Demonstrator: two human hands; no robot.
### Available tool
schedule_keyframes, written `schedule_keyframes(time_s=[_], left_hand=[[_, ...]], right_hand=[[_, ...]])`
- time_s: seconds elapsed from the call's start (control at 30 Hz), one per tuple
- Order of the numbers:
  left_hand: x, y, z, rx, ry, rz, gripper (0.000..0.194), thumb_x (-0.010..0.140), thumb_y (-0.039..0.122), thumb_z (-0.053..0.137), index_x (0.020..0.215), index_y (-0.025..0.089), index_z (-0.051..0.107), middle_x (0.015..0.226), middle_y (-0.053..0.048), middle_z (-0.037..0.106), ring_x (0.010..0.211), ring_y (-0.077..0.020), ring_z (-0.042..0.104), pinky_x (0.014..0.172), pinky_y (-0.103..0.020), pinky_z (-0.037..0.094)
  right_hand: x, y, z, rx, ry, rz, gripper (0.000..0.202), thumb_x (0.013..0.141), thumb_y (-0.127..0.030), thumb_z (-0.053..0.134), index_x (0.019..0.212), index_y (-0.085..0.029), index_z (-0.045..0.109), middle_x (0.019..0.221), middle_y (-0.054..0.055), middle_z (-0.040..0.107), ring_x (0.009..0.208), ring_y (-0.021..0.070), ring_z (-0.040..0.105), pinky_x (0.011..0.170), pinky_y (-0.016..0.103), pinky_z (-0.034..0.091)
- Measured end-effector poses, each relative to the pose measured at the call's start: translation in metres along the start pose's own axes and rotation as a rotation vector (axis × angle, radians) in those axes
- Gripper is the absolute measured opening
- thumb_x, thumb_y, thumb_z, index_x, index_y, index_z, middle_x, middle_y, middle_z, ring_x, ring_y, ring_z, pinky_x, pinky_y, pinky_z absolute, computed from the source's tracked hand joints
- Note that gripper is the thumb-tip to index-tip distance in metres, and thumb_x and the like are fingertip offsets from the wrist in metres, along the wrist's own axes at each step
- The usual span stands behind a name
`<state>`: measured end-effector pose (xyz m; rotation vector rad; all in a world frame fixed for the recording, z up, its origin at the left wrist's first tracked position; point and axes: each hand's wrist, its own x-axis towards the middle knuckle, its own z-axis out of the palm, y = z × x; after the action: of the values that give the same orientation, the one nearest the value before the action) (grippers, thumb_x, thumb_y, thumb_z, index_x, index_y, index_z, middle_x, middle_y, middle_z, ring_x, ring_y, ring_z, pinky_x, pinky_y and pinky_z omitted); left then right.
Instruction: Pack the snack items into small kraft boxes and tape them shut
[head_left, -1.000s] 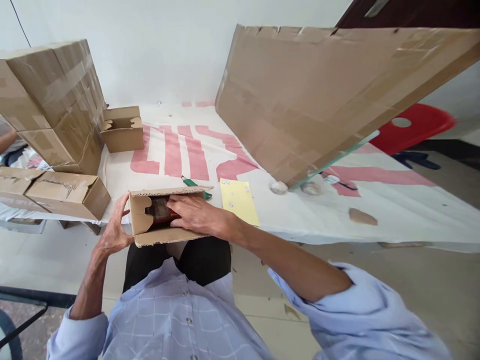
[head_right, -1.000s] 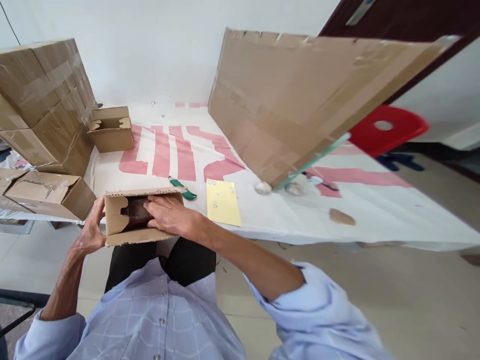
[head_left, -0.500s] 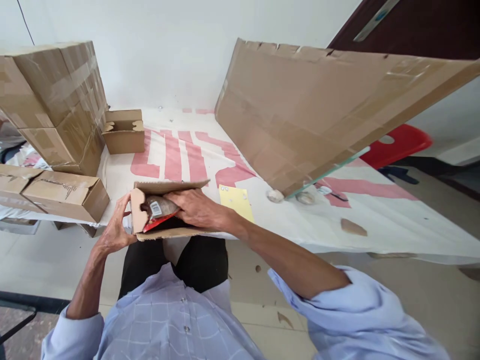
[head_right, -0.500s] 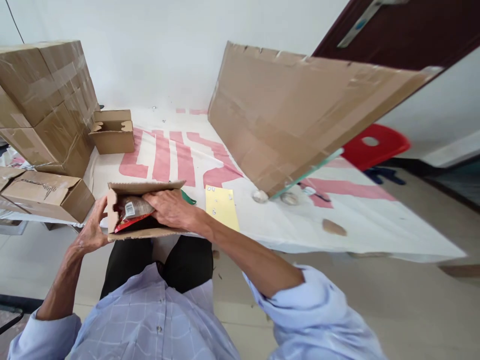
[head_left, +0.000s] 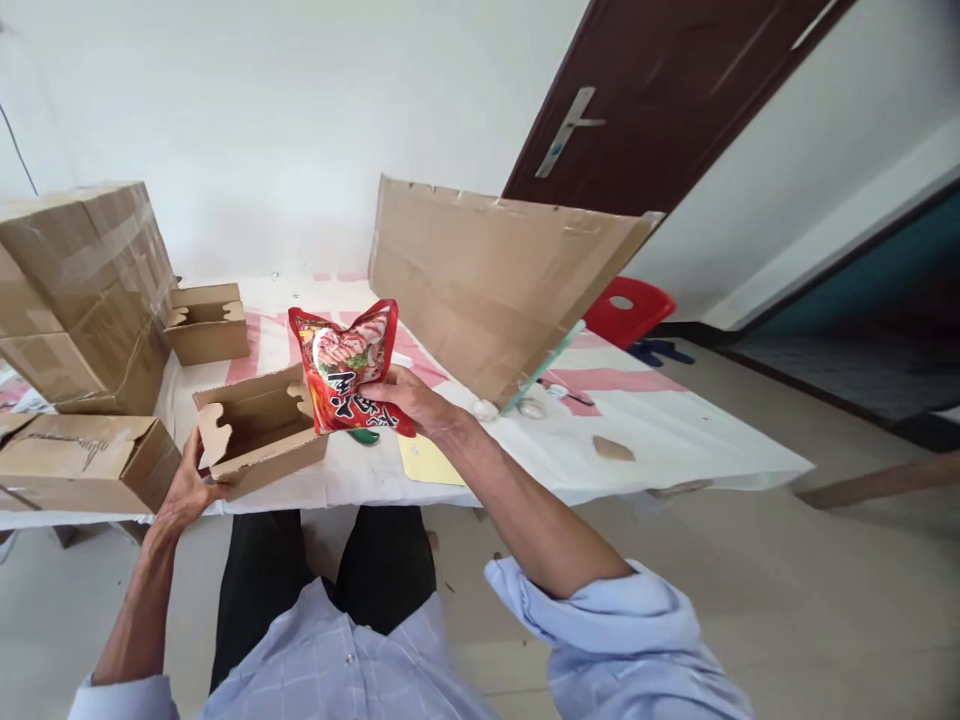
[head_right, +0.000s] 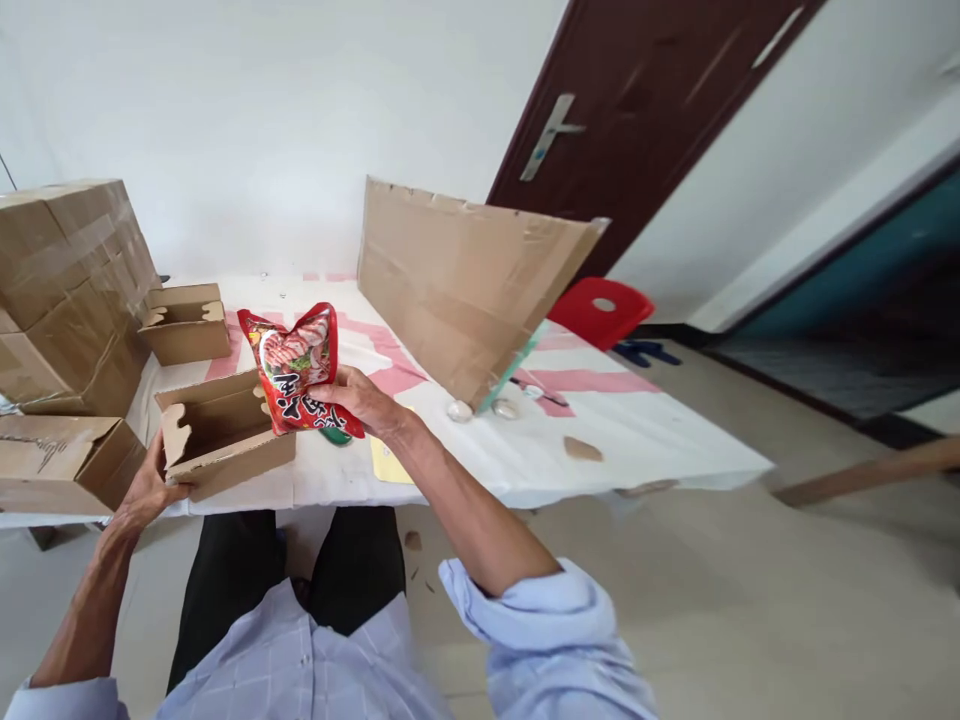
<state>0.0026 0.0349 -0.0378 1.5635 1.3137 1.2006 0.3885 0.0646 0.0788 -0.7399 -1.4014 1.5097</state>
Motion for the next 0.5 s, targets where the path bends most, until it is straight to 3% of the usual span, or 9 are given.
schedule_keyframes(time_s=[0.17, 0.27, 0.33, 0.37, 0.4, 0.43, 0.5], left_hand=[[0.014, -0.002, 0.0, 0.019, 0.076, 0.01, 0.118, 0.06, 0.021, 0.086, 0.169, 0.027, 0.039, 0.16, -0.018, 0.058, 0.153, -0.0448, 0.054, 0.109, -0.053, 0.063], [0.001, 0.01, 0.002, 0.249, 0.331, 0.074, 0.111, 0.059, 0.025, 0.092, 0.161, 0.019, 0.051, 0.15, -0.021, 0.062, 0.149, -0.0486, 0.054, 0.118, -0.064, 0.054], [-0.017, 0.032, 0.008, 0.392, 0.51, 0.159, 0.095, 0.065, 0.031, 0.092, 0.153, 0.017, 0.06, 0.146, -0.022, 0.063, 0.146, -0.0486, 0.055, 0.116, -0.065, 0.054], [-0.026, 0.047, 0.012, 0.409, 0.545, 0.212, 0.082, 0.072, 0.036, 0.091, 0.148, 0.019, 0.065, 0.145, -0.02, 0.065, 0.143, -0.046, 0.058, 0.111, -0.061, 0.058], [-0.034, 0.063, 0.018, 0.377, 0.507, 0.254, 0.068, 0.079, 0.039, 0.088, 0.142, 0.023, 0.07, 0.142, -0.017, 0.067, 0.135, -0.0409, 0.064, 0.104, -0.055, 0.063], [-0.04, 0.08, 0.024, 0.309, 0.391, 0.266, 0.057, 0.084, 0.042, 0.086, 0.137, 0.025, 0.073, 0.134, -0.013, 0.072, 0.123, -0.0356, 0.07, 0.097, -0.048, 0.065], [-0.045, 0.109, 0.037, 0.149, 0.075, 0.206, 0.057, 0.084, 0.047, 0.089, 0.135, 0.026, 0.075, 0.125, -0.011, 0.078, 0.111, -0.0319, 0.075, 0.09, -0.041, 0.065]], right_hand=[[-0.012, 0.005, -0.014, 0.081, 0.085, 0.021, 0.04, 0.071, -0.045, 0.094, 0.097, -0.018, 0.078, 0.094, 0.007, 0.085, 0.081, 0.0238, 0.079, 0.084, 0.037, 0.066], [-0.026, 0.012, -0.021, 0.112, 0.084, 0.08, 0.041, 0.072, -0.045, 0.095, 0.098, -0.018, 0.079, 0.095, 0.008, 0.086, 0.081, 0.0236, 0.08, 0.082, 0.036, 0.066], [-0.035, 0.021, -0.02, 0.126, 0.037, 0.159, 0.041, 0.072, -0.043, 0.096, 0.101, -0.017, 0.081, 0.096, 0.008, 0.086, 0.082, 0.0234, 0.081, 0.082, 0.035, 0.066], [-0.039, 0.026, -0.018, 0.131, -0.009, 0.21, 0.042, 0.072, -0.042, 0.096, 0.102, -0.016, 0.081, 0.097, 0.008, 0.086, 0.083, 0.023, 0.081, 0.082, 0.035, 0.066], [-0.041, 0.031, -0.014, 0.133, -0.073, 0.267, 0.042, 0.073, -0.04, 0.097, 0.103, -0.016, 0.082, 0.098, 0.008, 0.087, 0.083, 0.0225, 0.082, 0.083, 0.034, 0.066], [-0.043, 0.036, -0.009, 0.133, -0.154, 0.326, 0.042, 0.073, -0.039, 0.097, 0.105, -0.015, 0.083, 0.099, 0.008, 0.087, 0.084, 0.0219, 0.082, 0.085, 0.033, 0.066], [-0.045, 0.046, 0.004, 0.132, -0.334, 0.429, 0.042, 0.075, -0.038, 0.098, 0.107, -0.015, 0.084, 0.101, 0.007, 0.087, 0.087, 0.0206, 0.082, 0.089, 0.032, 0.065]])
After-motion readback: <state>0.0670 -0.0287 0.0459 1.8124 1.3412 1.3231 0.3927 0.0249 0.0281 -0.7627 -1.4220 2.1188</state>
